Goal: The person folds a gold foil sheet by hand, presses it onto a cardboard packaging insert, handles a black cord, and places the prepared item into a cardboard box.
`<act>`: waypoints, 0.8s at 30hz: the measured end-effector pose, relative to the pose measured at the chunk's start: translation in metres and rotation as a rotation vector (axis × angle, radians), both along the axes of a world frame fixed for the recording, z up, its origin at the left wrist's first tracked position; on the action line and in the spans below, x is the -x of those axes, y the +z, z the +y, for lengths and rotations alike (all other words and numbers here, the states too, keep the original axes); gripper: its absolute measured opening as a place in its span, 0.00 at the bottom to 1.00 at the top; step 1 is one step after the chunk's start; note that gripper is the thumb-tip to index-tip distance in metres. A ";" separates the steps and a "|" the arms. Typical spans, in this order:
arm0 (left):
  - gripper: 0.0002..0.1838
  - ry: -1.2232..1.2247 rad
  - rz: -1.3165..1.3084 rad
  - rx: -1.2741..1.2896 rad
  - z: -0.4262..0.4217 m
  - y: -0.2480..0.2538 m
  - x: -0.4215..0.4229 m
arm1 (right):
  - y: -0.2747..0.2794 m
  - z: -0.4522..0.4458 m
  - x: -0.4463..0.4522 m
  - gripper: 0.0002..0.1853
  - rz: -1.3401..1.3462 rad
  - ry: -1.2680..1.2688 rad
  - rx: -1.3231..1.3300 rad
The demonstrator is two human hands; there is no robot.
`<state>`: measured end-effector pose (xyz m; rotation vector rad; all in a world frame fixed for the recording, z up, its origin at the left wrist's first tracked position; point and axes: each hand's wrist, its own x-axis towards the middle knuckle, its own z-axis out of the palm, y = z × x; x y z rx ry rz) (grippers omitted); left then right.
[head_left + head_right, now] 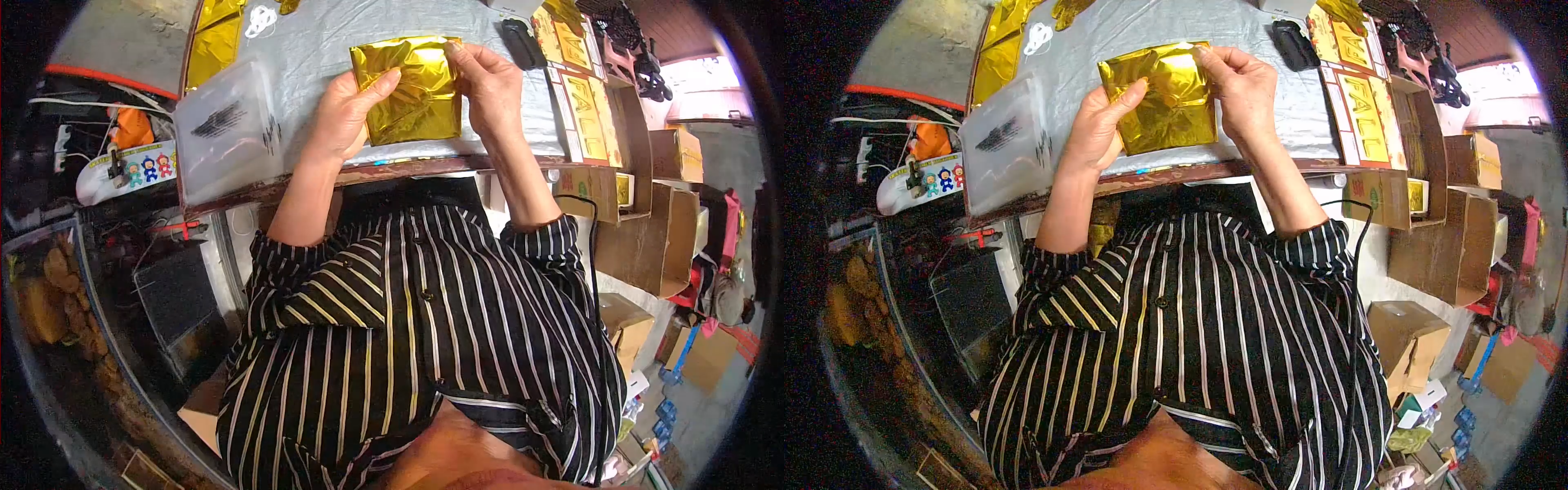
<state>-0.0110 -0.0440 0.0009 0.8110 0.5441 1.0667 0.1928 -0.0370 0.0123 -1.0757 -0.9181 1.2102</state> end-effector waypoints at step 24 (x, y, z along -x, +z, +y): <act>0.11 0.104 -0.020 0.065 -0.004 -0.003 -0.001 | 0.012 -0.019 -0.033 0.12 -0.238 0.367 0.107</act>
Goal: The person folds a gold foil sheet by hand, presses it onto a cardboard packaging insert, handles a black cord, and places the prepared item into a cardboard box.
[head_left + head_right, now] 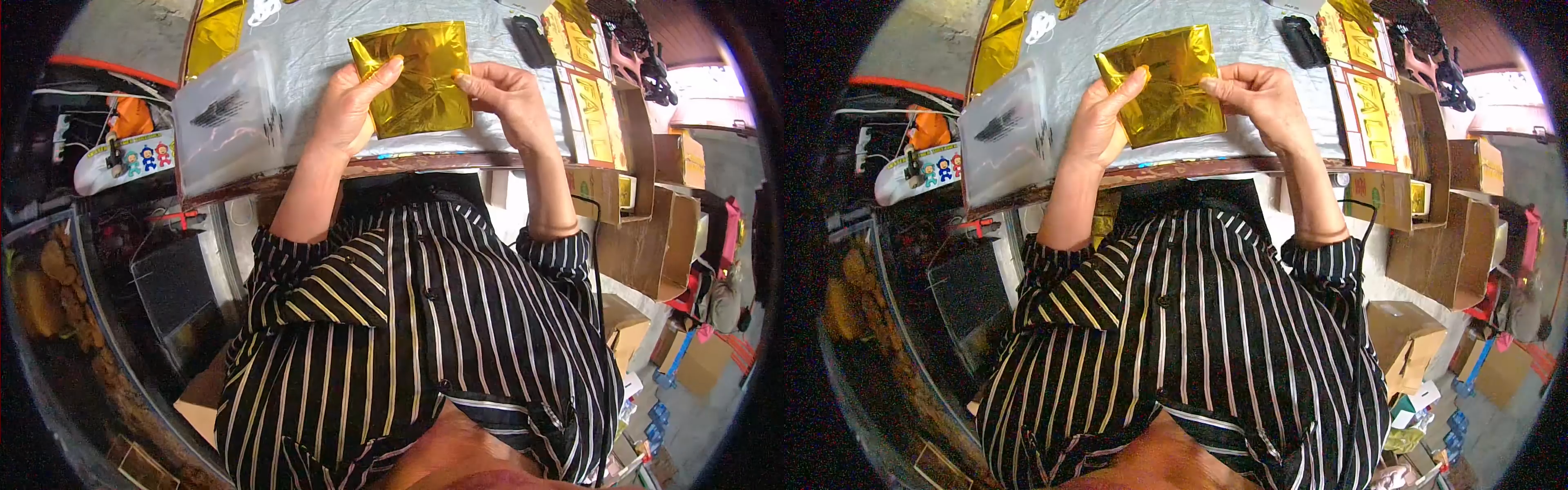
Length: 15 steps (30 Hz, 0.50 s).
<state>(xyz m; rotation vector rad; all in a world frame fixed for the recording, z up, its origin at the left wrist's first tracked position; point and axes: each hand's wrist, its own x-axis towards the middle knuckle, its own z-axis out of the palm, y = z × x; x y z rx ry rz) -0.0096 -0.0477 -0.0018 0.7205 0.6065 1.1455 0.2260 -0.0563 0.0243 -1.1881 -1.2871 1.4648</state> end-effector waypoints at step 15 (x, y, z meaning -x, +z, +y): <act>0.20 0.069 0.061 -0.124 0.009 0.028 0.000 | -0.001 -0.017 0.011 0.08 -0.034 -0.133 -0.056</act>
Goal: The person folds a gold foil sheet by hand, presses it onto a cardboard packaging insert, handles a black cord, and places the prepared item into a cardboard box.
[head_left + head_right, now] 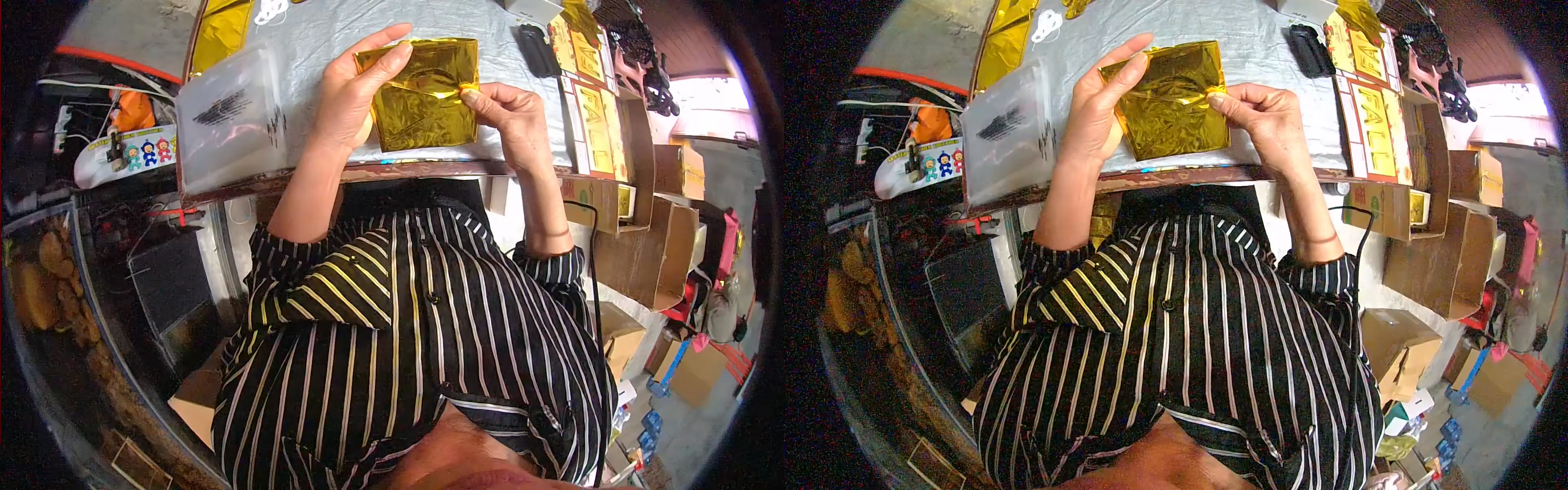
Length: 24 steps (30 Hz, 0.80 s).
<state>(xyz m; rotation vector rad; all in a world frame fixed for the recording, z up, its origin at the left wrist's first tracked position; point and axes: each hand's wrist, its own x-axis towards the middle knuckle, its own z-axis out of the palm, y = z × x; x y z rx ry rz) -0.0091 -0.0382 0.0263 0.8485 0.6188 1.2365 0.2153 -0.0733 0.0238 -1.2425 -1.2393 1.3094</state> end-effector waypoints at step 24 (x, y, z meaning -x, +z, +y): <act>0.23 0.049 0.082 0.141 0.010 -0.013 -0.004 | -0.009 0.006 -0.009 0.08 0.031 -0.091 0.067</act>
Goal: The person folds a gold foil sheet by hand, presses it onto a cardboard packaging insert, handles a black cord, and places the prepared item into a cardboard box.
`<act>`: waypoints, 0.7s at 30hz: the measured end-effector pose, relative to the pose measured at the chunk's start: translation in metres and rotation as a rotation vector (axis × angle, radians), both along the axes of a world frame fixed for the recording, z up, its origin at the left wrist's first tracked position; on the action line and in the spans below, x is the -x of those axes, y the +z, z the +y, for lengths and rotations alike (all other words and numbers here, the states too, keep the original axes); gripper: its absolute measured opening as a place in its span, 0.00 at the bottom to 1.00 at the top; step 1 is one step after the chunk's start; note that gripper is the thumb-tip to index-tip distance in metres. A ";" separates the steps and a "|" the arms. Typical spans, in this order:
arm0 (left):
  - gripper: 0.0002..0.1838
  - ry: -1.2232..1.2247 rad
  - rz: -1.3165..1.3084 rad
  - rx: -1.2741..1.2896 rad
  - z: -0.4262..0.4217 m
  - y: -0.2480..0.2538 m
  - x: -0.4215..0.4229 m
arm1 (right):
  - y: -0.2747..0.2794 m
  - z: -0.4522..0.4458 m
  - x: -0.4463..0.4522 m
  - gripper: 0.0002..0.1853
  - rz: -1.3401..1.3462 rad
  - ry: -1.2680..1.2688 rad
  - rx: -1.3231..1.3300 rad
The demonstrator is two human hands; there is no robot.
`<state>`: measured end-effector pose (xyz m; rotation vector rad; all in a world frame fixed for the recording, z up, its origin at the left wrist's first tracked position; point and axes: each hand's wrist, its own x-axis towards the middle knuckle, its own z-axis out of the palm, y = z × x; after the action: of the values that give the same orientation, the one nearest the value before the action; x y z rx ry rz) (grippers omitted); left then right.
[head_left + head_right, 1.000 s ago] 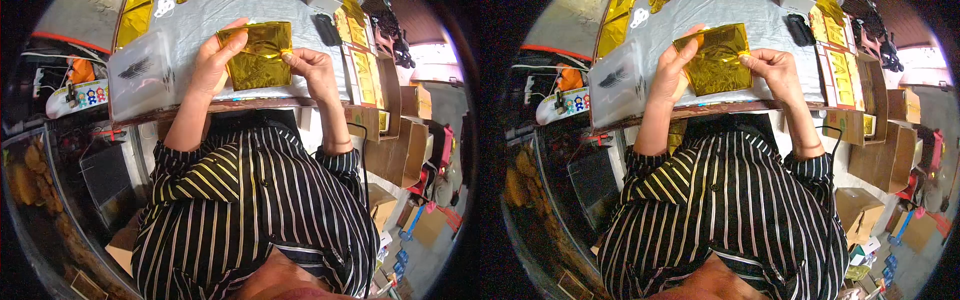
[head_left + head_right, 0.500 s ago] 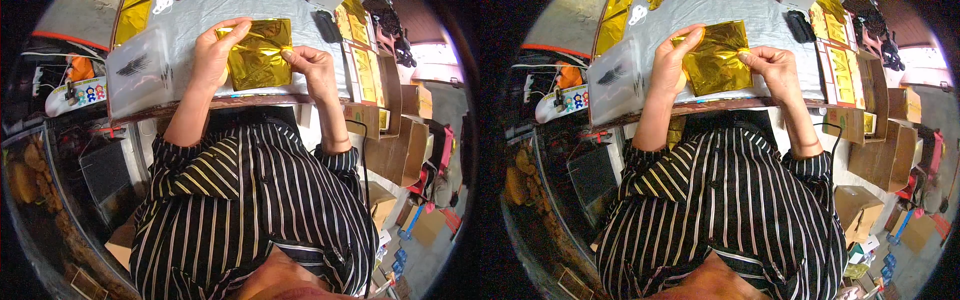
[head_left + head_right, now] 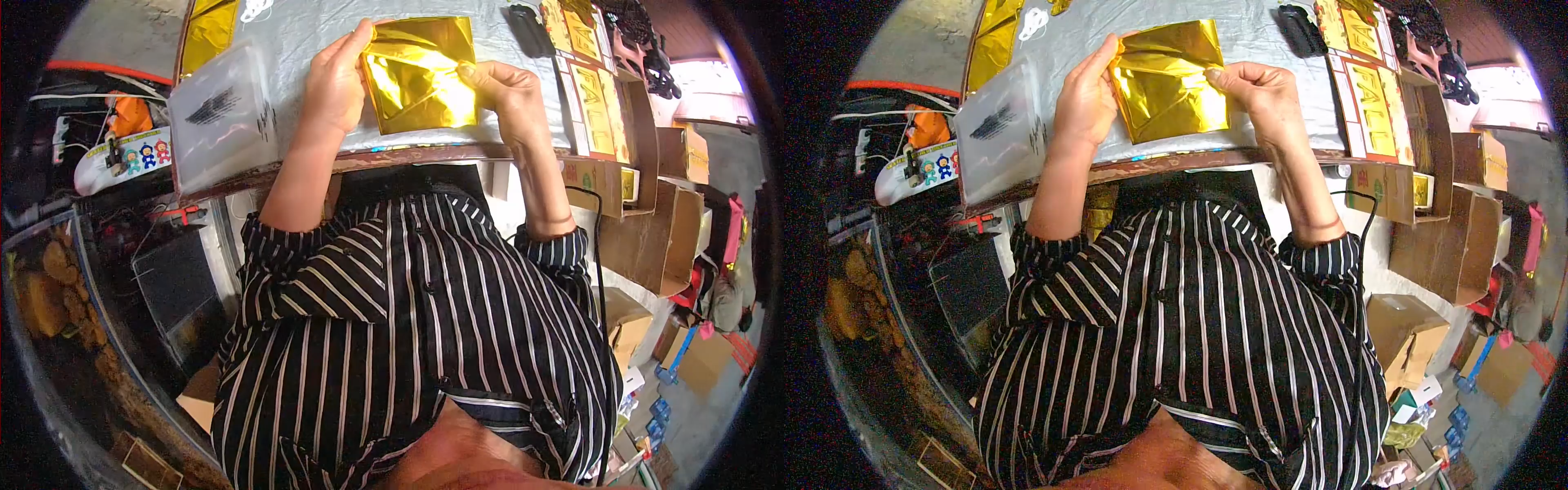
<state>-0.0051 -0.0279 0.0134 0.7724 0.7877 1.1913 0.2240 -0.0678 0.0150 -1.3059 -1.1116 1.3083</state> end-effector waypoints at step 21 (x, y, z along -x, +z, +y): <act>0.21 -0.497 0.379 -0.043 -0.002 0.035 -0.051 | -0.004 0.009 -0.083 0.08 0.268 -0.214 -0.011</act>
<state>0.0456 -0.0299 0.0488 1.1714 0.8145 0.6238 0.3074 -0.0589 0.0107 -1.1661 -0.7705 1.2705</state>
